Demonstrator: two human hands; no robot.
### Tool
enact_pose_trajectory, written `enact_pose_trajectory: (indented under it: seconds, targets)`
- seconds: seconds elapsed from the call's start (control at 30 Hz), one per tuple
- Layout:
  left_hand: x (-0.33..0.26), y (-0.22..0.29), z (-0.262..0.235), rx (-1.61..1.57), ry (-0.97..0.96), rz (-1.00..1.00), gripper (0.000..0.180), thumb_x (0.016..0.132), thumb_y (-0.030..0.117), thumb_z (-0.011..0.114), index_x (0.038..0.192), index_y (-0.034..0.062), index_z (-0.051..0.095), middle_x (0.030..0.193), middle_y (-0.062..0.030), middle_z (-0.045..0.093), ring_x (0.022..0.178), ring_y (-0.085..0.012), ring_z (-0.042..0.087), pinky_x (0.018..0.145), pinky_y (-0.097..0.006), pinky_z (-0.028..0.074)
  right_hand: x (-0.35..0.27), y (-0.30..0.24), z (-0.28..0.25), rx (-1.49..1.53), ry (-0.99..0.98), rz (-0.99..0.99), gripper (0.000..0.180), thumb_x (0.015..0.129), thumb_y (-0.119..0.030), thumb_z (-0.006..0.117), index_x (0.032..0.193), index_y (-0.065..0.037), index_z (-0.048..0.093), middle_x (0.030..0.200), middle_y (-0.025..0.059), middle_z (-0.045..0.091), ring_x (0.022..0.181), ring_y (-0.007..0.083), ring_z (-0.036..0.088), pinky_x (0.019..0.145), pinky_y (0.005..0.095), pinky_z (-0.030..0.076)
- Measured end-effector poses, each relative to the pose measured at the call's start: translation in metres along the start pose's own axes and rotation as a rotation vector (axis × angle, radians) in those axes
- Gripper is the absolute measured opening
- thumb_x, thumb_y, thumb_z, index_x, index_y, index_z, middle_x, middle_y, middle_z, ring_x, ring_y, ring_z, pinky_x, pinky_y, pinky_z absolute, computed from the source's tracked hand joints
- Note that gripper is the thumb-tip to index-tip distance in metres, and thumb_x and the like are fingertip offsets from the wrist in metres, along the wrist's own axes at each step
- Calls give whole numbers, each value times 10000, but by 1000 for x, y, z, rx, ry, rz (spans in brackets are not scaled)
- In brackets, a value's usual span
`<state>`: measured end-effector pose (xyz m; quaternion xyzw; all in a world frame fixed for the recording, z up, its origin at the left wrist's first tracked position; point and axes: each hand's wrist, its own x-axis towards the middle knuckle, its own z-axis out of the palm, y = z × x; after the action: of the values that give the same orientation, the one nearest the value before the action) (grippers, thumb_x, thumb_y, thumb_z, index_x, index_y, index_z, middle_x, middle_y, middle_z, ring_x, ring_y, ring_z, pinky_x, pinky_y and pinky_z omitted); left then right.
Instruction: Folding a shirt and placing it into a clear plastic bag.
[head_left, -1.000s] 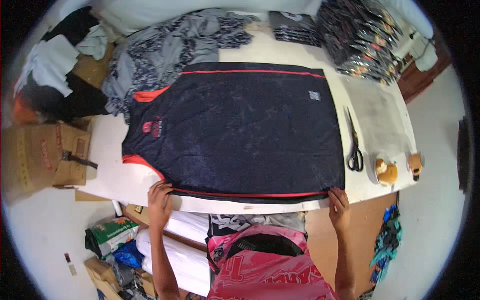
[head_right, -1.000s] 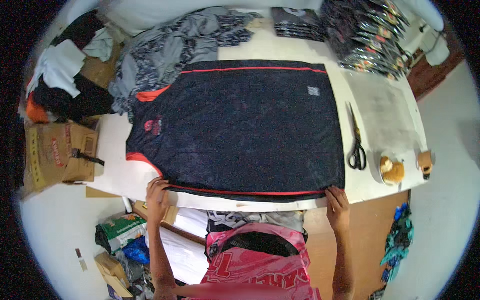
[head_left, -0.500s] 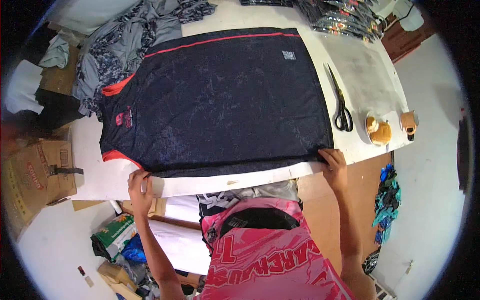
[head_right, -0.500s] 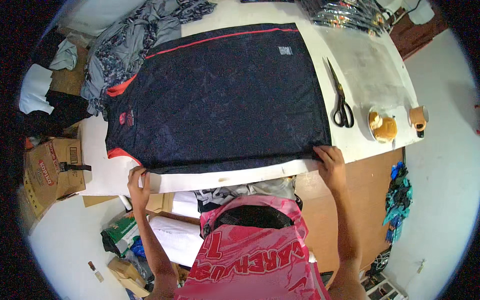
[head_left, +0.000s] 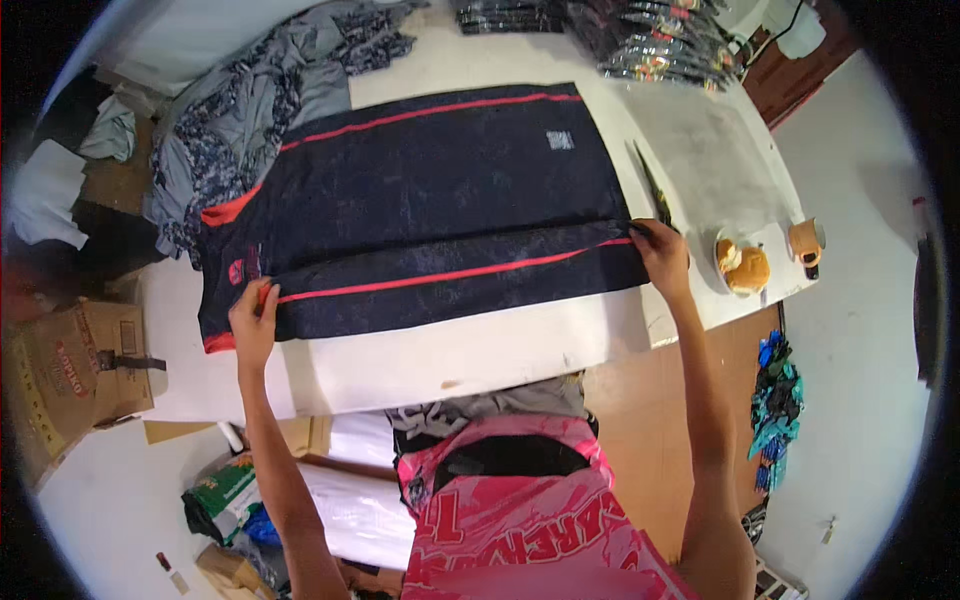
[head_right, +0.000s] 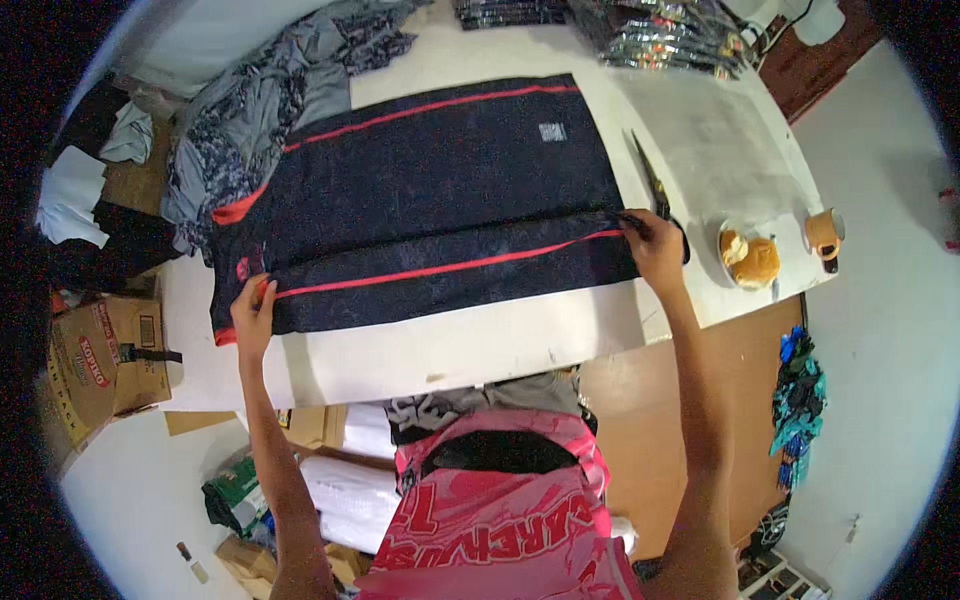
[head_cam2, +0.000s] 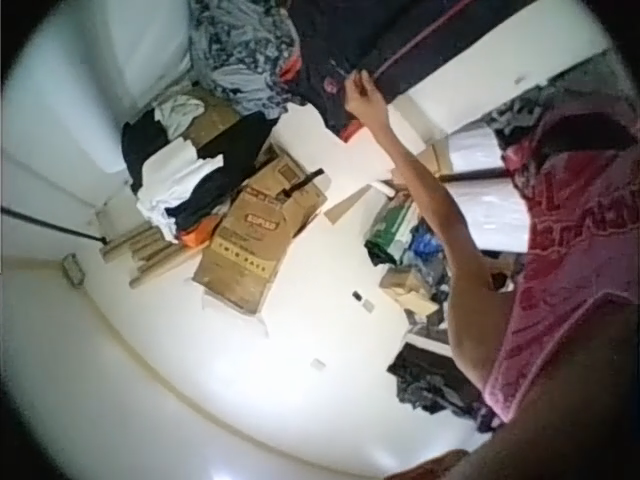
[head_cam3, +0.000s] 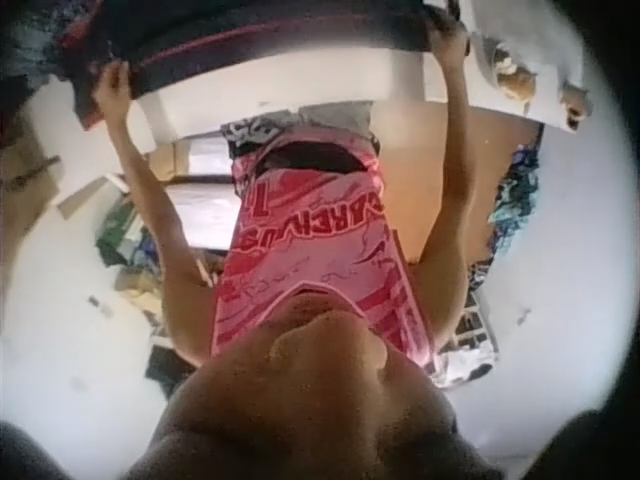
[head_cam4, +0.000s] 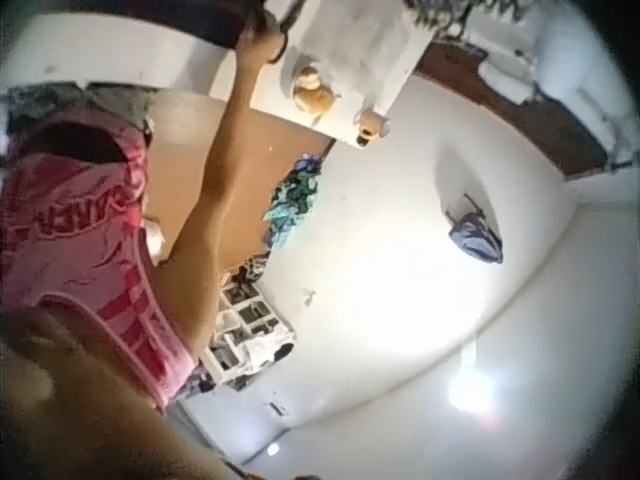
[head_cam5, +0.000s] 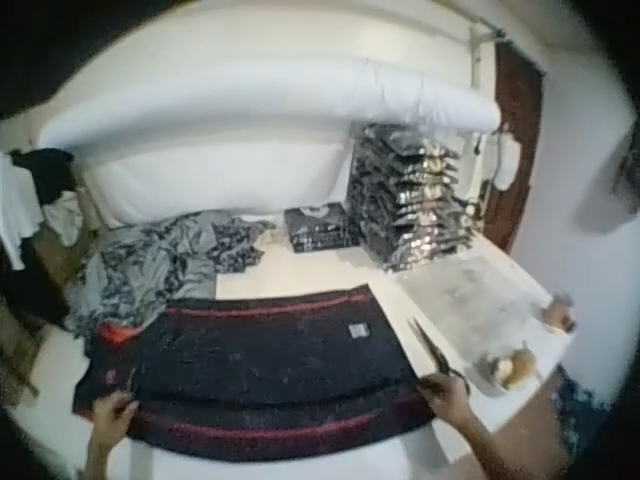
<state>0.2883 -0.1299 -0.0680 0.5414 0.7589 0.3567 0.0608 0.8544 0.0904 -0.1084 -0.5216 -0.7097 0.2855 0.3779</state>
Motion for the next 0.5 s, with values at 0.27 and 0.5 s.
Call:
enact_pose_trajectory:
  seconds: [0.27, 0.5]
  targets:
    - [49, -30, 30, -68, -104, 51, 154, 937, 72, 651, 1047, -32, 627, 788, -83, 631, 724, -73, 553, 660, -230, 453, 58, -5, 25, -152, 48, -65, 179, 839, -58, 698, 988, 40, 686, 789, 199, 690, 686, 262, 684, 651, 330, 512]
    - [58, -43, 39, 40, -142, 90, 156, 969, 111, 621, 1058, -17, 618, 790, -1, 578, 735, -47, 492, 654, -204, 413, 77, -1, 36, -175, -1, -9, 194, 845, -83, 690, 1010, 19, 696, 814, 203, 697, 707, 267, 691, 680, 348, 515]
